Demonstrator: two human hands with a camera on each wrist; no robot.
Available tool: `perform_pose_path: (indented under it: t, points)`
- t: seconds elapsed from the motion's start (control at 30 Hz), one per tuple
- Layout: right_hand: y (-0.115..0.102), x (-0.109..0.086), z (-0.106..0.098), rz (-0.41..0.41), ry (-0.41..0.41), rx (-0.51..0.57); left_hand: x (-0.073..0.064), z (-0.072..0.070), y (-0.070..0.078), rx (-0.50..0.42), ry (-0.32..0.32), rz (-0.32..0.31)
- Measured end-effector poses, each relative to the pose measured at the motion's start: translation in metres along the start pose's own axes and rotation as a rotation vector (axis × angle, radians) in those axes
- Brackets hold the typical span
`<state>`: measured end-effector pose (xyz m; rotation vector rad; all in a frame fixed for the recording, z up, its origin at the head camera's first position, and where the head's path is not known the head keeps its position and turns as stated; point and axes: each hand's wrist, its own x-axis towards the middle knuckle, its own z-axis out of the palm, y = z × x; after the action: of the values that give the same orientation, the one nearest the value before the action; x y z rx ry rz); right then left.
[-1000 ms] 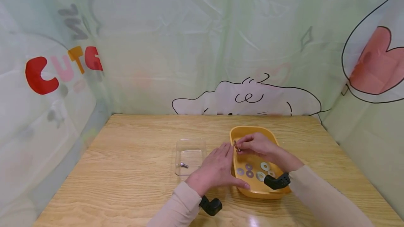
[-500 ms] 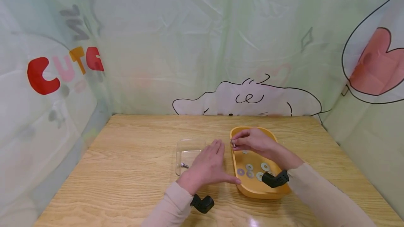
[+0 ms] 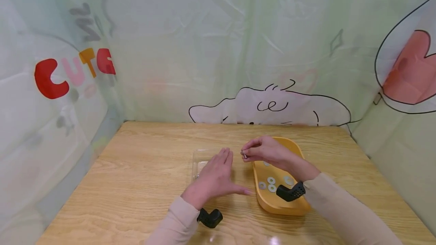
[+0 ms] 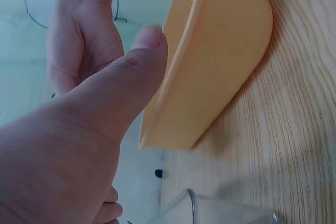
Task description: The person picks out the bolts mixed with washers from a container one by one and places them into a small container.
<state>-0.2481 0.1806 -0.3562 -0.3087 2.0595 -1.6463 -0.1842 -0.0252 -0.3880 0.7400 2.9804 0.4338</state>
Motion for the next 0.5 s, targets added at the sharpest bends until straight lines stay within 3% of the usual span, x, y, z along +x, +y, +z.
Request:
perform_pose_path:
  t: [0.5]
  points:
    - [-0.006,0.01,0.018,-0.001,-0.041,-0.058,-0.009,-0.007,-0.018,-0.044,0.002,-0.062]
